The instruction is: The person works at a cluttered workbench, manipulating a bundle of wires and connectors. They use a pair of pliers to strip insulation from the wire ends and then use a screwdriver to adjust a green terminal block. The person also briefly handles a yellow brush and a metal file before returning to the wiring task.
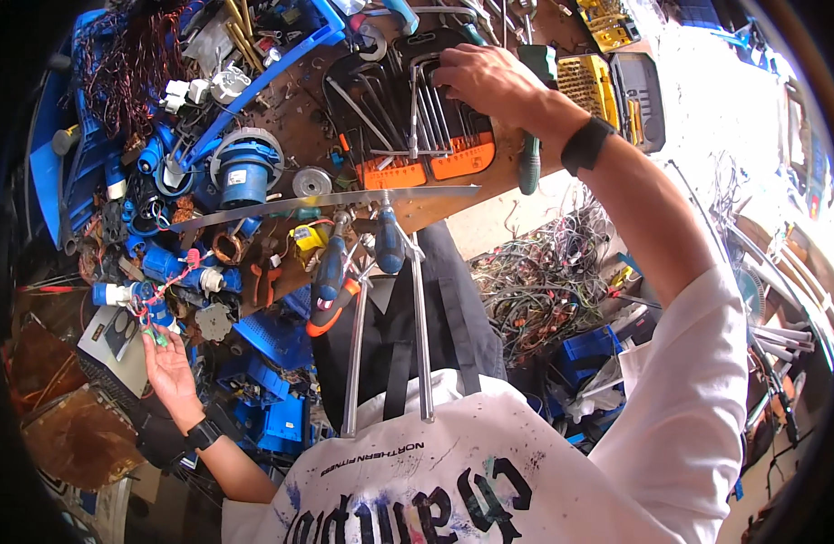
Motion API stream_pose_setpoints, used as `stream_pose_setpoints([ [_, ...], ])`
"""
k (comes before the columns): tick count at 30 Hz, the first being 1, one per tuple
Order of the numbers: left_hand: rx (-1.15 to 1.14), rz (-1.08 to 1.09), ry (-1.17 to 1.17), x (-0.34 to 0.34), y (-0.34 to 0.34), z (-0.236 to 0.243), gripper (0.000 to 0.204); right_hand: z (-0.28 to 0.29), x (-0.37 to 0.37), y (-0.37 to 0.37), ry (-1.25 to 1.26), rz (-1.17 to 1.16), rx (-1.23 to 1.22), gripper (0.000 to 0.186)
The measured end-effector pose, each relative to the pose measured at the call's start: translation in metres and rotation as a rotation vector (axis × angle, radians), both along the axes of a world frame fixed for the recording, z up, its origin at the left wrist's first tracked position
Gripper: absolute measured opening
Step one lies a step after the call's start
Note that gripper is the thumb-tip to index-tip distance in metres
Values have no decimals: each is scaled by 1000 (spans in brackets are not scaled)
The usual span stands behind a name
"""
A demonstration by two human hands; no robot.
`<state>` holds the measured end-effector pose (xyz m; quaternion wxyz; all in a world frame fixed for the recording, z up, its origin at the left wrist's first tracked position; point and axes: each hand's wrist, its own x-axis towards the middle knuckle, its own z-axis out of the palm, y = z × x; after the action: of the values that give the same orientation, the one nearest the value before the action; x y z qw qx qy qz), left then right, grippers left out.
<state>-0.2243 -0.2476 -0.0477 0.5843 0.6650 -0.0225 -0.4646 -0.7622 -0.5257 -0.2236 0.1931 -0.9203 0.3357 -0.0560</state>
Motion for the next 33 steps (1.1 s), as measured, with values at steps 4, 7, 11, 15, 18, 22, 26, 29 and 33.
stream_pose_setpoints([
  [4,-8,4,14,-4,-2,2,26,24,-6,24,131,-140,145,8],
  [7,-26,6,26,-1,1,0,25,13,-17,44,255,-105,68,8],
  [11,-24,0,24,-3,0,1,24,9,-18,62,230,-97,-84,9],
  [15,-10,9,26,-5,-1,0,24,-5,-20,73,229,-126,-204,9],
  [18,-20,3,36,-4,0,0,23,-10,-21,66,224,-80,-153,10],
  [22,-23,-8,47,0,6,-2,26,-2,-22,66,136,-104,-125,15],
  [26,-23,-9,48,-3,3,0,26,-6,-21,73,83,-222,-125,17],
  [29,-17,-5,43,-2,3,-1,26,-10,-24,74,59,-216,-150,17],
  [33,-9,1,38,-4,-1,-1,24,-12,-26,76,59,-235,-129,17],
])
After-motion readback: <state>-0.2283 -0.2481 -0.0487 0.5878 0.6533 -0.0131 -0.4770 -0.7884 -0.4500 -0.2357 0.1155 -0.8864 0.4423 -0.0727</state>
